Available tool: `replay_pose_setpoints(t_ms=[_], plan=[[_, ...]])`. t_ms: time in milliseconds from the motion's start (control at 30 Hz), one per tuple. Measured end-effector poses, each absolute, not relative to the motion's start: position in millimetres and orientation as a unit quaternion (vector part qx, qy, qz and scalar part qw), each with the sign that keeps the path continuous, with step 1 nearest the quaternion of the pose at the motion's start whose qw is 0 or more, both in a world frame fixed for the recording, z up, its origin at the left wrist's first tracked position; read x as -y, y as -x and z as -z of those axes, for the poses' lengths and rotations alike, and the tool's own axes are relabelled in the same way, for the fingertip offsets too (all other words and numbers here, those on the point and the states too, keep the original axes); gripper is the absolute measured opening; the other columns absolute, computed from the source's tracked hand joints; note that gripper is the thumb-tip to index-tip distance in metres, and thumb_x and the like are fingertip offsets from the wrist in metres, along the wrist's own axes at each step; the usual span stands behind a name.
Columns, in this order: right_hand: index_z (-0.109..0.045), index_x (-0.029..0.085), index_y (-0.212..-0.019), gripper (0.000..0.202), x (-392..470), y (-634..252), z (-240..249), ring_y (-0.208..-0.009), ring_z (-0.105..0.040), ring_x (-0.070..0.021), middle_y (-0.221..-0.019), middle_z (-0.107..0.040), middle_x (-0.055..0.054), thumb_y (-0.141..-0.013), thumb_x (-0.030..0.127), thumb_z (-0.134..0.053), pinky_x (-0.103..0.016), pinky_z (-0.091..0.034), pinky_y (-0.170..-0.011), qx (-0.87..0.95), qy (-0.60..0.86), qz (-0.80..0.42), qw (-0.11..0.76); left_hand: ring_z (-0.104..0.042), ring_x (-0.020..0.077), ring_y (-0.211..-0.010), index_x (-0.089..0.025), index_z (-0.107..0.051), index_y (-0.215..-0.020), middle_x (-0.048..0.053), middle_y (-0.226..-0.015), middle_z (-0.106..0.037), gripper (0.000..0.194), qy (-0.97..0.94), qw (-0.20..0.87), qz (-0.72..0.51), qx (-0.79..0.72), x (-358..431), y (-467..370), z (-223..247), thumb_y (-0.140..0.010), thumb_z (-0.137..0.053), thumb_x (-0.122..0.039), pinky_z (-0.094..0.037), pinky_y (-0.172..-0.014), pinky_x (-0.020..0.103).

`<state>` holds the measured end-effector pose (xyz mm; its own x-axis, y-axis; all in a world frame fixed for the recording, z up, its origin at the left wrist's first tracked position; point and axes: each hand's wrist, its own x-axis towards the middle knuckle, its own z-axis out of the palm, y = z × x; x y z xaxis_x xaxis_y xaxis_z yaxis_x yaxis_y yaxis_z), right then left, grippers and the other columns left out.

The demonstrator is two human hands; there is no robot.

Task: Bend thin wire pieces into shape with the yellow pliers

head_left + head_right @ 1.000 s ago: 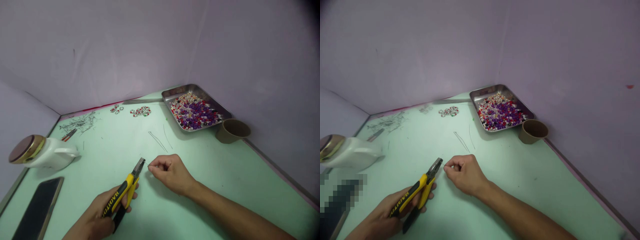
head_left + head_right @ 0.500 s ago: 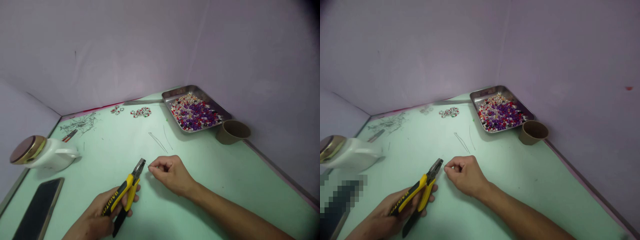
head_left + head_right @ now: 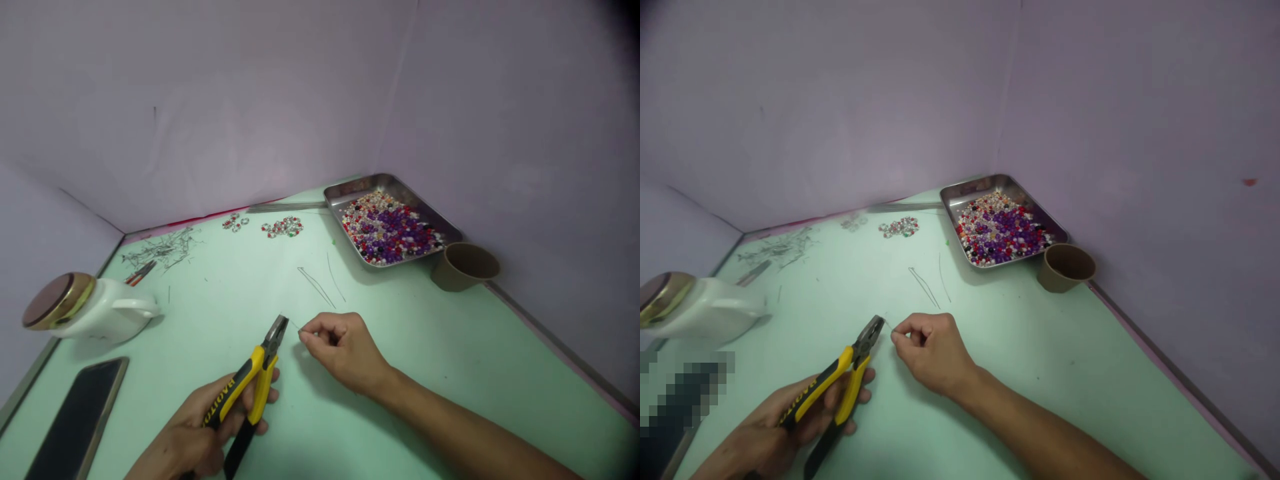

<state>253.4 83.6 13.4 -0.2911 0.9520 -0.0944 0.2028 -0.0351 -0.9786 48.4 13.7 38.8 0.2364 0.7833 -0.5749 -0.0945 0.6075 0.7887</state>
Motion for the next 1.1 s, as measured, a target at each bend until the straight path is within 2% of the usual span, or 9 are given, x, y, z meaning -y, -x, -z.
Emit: replay_pose_setpoints(t_ms=[67, 167, 367, 500, 633, 800, 867, 1000, 1100], plan=[[-0.064, 0.013, -0.063, 0.016, -85.9, -253.6, -12.7, -0.04, -0.03, -0.0055, -0.043, -0.038, 0.005, -0.069, 0.025, -0.054, -0.018, -0.026, -0.039, 0.587, 0.502, -0.521, 0.364, -0.048, 0.035, -0.107, -0.017, -0.061, -0.07, 0.01, -0.109, -0.06, 0.008, -0.319, 0.705, -0.31, -0.552, -14.4, -42.5, -32.9, -0.066, -0.059, -0.011, -0.037, -0.085, 0.046], [-0.063, 0.012, -0.061, 0.018, -89.0, -253.4, -10.8, -0.041, -0.029, -0.0057, -0.043, -0.036, 0.005, -0.068, 0.026, -0.055, -0.018, -0.025, -0.039, 0.567, 0.525, -0.52, 0.365, -0.044, 0.037, -0.111, -0.017, -0.06, -0.065, 0.008, -0.111, -0.059, 0.021, -0.317, 0.719, -0.314, -0.533, -14.5, -34.8, -17.9, -0.051, -0.056, -0.002, -0.038, -0.083, 0.045], [-0.063, 0.012, -0.06, 0.019, -87.2, -251.6, -7.1, -0.041, -0.031, -0.0062, -0.043, -0.039, 0.004, -0.068, 0.026, -0.054, -0.018, -0.026, -0.04, 0.597, 0.512, -0.511, 0.347, -0.047, 0.0359, -0.104, -0.019, -0.058, -0.068, 0.006, -0.099, -0.061, 0.027, -0.396, 0.695, -0.273, -0.534, -12.8, -36.6, -13.4, -0.044, -0.05, -0.007, -0.035, -0.085, 0.043], [-0.064, 0.012, -0.061, 0.018, -84.4, -251.0, -6.3, -0.041, -0.033, -0.0064, -0.043, -0.04, 0.004, -0.069, 0.026, -0.054, -0.018, -0.027, -0.04, 0.619, 0.498, -0.498, 0.348, -0.05, 0.0326, -0.095, -0.018, -0.055, -0.062, 0.006, -0.09, -0.062, 0.02, -0.43, 0.636, -0.247, -0.591, -12.2, -48.5, -28.1, -0.045, -0.048, -0.012, -0.036, -0.082, 0.04], [-0.065, 0.012, -0.061, 0.02, -83.5, -250.9, -5.4, -0.041, -0.034, -0.0064, -0.043, -0.042, 0.004, -0.07, 0.026, -0.053, -0.018, -0.028, -0.04, 0.637, 0.486, -0.489, 0.344, -0.05, 0.0315, -0.094, -0.019, -0.054, -0.061, 0.006, -0.086, -0.061, 0.021, -0.43, 0.61, -0.243, -0.62, -13.4, -57.6, -31.9, -0.042, -0.045, -0.013, -0.036, -0.08, 0.037], [-0.066, 0.013, -0.062, 0.02, -82.8, -250.8, -5.7, -0.041, -0.034, -0.0064, -0.044, -0.044, 0.003, -0.07, 0.025, -0.053, -0.018, -0.028, -0.04, 0.645, 0.482, -0.486, 0.34, -0.054, 0.0294, -0.088, -0.018, -0.053, -0.055, 0.007, -0.086, -0.063, 0.006, -0.36, 0.637, -0.249, -0.635, -15.7, -54.9, -17.0, -0.053, -0.052, -0.024, -0.039, -0.075, 0.035], [-0.066, 0.013, -0.063, 0.02, -82.5, -250.9, -6.1, -0.041, -0.035, -0.0066, -0.044, -0.044, 0.003, -0.071, 0.025, -0.053, -0.018, -0.028, -0.04, 0.645, 0.481, -0.489, 0.337, -0.055, 0.0286, -0.085, -0.018, -0.054, -0.057, 0.006, -0.085, -0.064, 0.004, -0.371, 0.642, -0.255, -0.621, -14.4, -48.6, -11.3, -0.054, -0.054, -0.02, -0.04, -0.072, 0.034], [-0.066, 0.013, -0.064, 0.019, -81.8, -251.1, -5.7, -0.041, -0.035, -0.0069, -0.045, -0.044, 0.003, -0.072, 0.025, -0.052, -0.019, -0.028, -0.04, 0.641, 0.477, -0.503, 0.33, -0.052, 0.0301, -0.093, -0.019, -0.058, -0.071, 0.004, -0.095, -0.062, 0.027, -0.425, 0.665, -0.277, -0.549, -10.9, -36.6, -6.2, -0.048, -0.053, -0.005, -0.04, -0.074, 0.035], [-0.066, 0.014, -0.064, 0.019, -81.6, -251.1, -4.7, -0.041, -0.034, -0.0069, -0.044, -0.044, 0.003, -0.071, 0.024, -0.052, -0.019, -0.027, -0.04, 0.641, 0.478, -0.498, 0.336, -0.05, 0.0332, -0.096, -0.018, -0.058, -0.064, 0.007, -0.097, -0.062, 0.017, -0.394, 0.672, -0.285, -0.558, -10.8, -36.6, -5.4, -0.05, -0.055, -0.009, -0.04, -0.075, 0.038]])
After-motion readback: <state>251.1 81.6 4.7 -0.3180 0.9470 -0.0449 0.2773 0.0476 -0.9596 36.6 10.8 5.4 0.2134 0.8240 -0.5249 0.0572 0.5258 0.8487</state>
